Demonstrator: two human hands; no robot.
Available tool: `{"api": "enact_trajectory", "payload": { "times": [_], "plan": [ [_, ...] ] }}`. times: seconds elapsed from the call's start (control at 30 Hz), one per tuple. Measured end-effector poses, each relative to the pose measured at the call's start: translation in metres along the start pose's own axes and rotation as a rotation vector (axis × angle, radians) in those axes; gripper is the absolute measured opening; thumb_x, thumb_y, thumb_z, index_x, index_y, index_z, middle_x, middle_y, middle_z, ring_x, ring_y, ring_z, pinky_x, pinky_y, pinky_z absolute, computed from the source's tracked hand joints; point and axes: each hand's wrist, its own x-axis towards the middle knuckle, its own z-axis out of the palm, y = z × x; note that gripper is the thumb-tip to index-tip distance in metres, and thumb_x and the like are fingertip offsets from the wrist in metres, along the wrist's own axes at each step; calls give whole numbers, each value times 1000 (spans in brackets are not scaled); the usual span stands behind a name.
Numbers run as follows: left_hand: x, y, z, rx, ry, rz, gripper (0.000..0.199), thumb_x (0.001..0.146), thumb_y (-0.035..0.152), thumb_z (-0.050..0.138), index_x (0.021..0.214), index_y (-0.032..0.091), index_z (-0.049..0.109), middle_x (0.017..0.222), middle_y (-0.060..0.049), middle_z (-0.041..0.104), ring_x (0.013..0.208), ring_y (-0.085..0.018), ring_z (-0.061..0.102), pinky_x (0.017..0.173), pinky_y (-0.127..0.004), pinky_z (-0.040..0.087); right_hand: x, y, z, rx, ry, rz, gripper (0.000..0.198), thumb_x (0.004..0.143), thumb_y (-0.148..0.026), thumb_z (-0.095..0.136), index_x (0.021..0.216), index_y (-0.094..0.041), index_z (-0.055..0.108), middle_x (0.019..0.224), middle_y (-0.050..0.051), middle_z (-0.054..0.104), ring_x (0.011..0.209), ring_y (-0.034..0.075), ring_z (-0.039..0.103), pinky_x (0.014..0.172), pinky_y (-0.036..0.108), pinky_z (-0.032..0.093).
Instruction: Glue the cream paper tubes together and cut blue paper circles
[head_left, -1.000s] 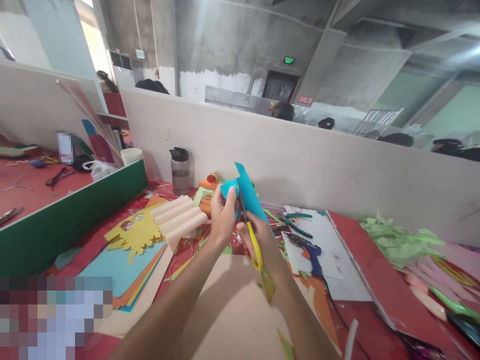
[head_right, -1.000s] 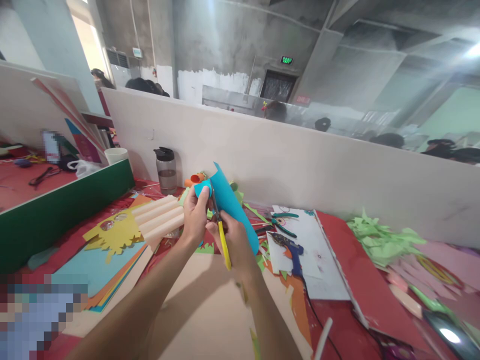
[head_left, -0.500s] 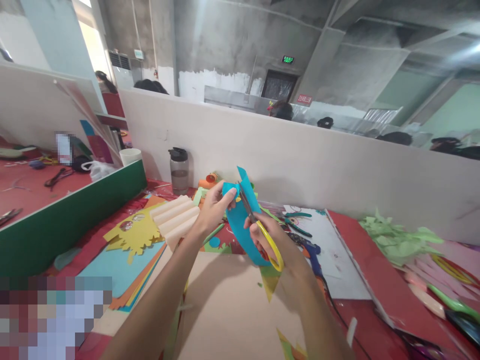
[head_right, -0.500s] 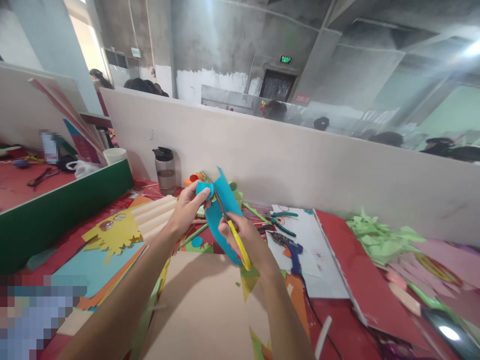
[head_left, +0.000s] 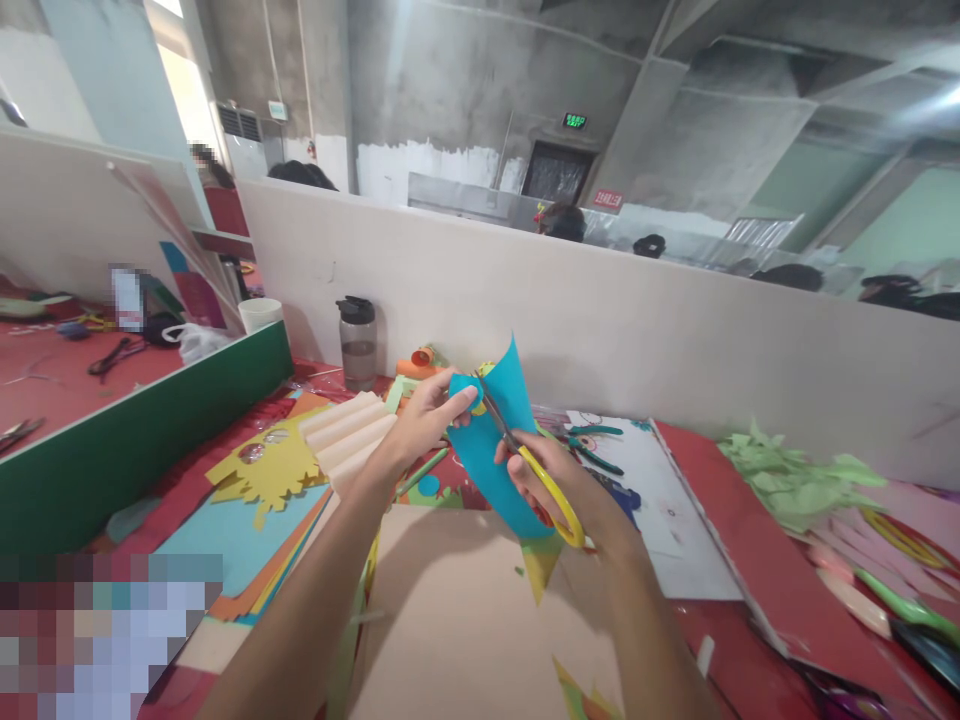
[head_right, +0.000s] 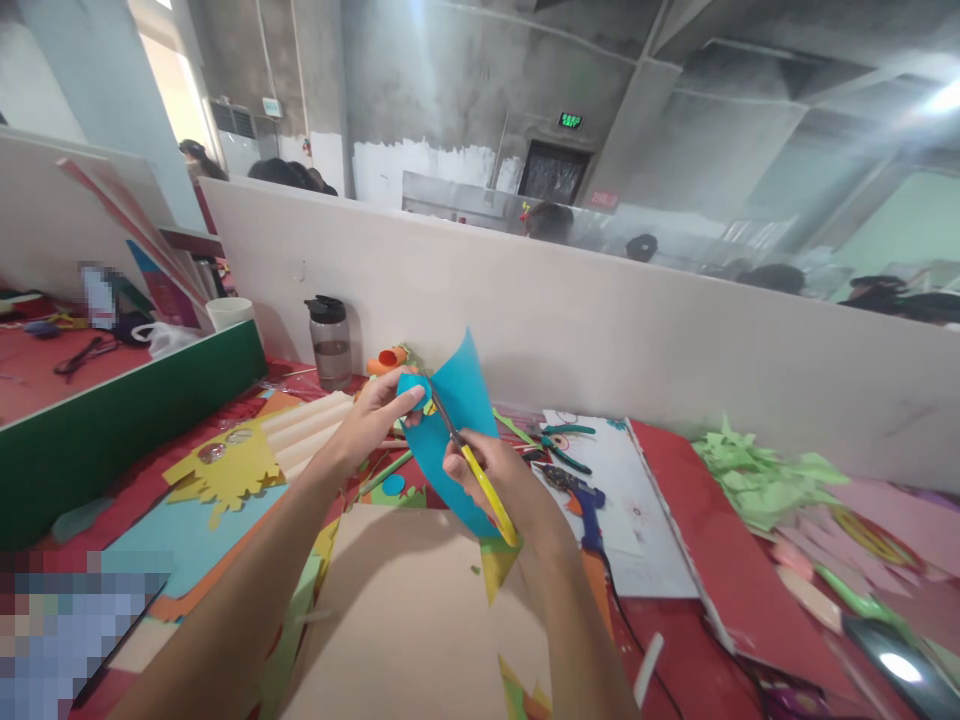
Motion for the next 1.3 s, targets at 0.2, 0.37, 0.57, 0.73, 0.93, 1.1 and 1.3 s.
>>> {"api": "enact_trajectory", "payload": {
  "times": [0.2, 0.37, 0.57, 0.73, 0.93, 1.1, 1.3],
  "plan": [
    [-1, 2, -1, -4, -13, -59, 31, 91, 49, 61, 83, 20, 53, 69, 1, 54, 63, -13, 52, 56, -23, 42, 0, -2, 2, 74, 7, 22, 56, 86, -76, 53, 94, -21, 56, 57, -6, 42, 43, 10, 36, 38, 21, 28],
    [0, 2, 0, -18, -38, -14, 33, 91, 50, 61, 80, 19, 53, 68, 2, 54, 63, -13, 51, 57, -23, 41, 0, 2, 5, 95, 7, 51, 50, 89, -71, 54, 92, -21, 56, 55, -7, 41, 42, 9, 34, 38, 20, 26],
    [-1, 2, 0, -17, -45, -40, 34, 91, 51, 61, 81, 20, 52, 69, 2, 54, 63, -13, 50, 56, -23, 42, 2, 12, 9, 56, 80, 15, 48, 92, -69, 51, 95, -21, 58, 58, -6, 43, 43, 10, 37, 38, 20, 27],
    [-1, 3, -2, -49, -40, -63, 32, 90, 50, 62, 85, 19, 54, 70, 2, 52, 64, -13, 50, 56, -23, 41, 6, 11, 12, 59, 86, -4, 46, 90, -66, 56, 90, -20, 57, 54, -6, 43, 42, 10, 38, 39, 20, 28],
    [-3, 5, -6, -69, -41, -115, 33, 88, 50, 64, 81, 21, 51, 68, 3, 50, 61, -12, 48, 53, -21, 40, 12, 10, 18, 76, 83, -78, 53, 90, -72, 51, 90, -19, 57, 56, -5, 46, 44, 10, 41, 42, 21, 31],
    [-6, 3, -8, -62, -76, -183, 32, 86, 52, 66, 84, 22, 54, 76, 1, 56, 68, -14, 58, 56, -22, 46, 12, 5, 25, 99, 122, -82, 59, 87, -78, 47, 90, -20, 56, 57, -5, 44, 45, 10, 39, 41, 22, 31],
    [-7, 3, -10, -28, -63, -234, 33, 84, 54, 67, 94, 23, 63, 91, -3, 66, 77, -18, 65, 60, -24, 50, 12, 3, 27, 131, 151, -43, 53, 88, -73, 54, 85, -20, 53, 53, -7, 41, 43, 9, 36, 40, 21, 28]
  ]
}}
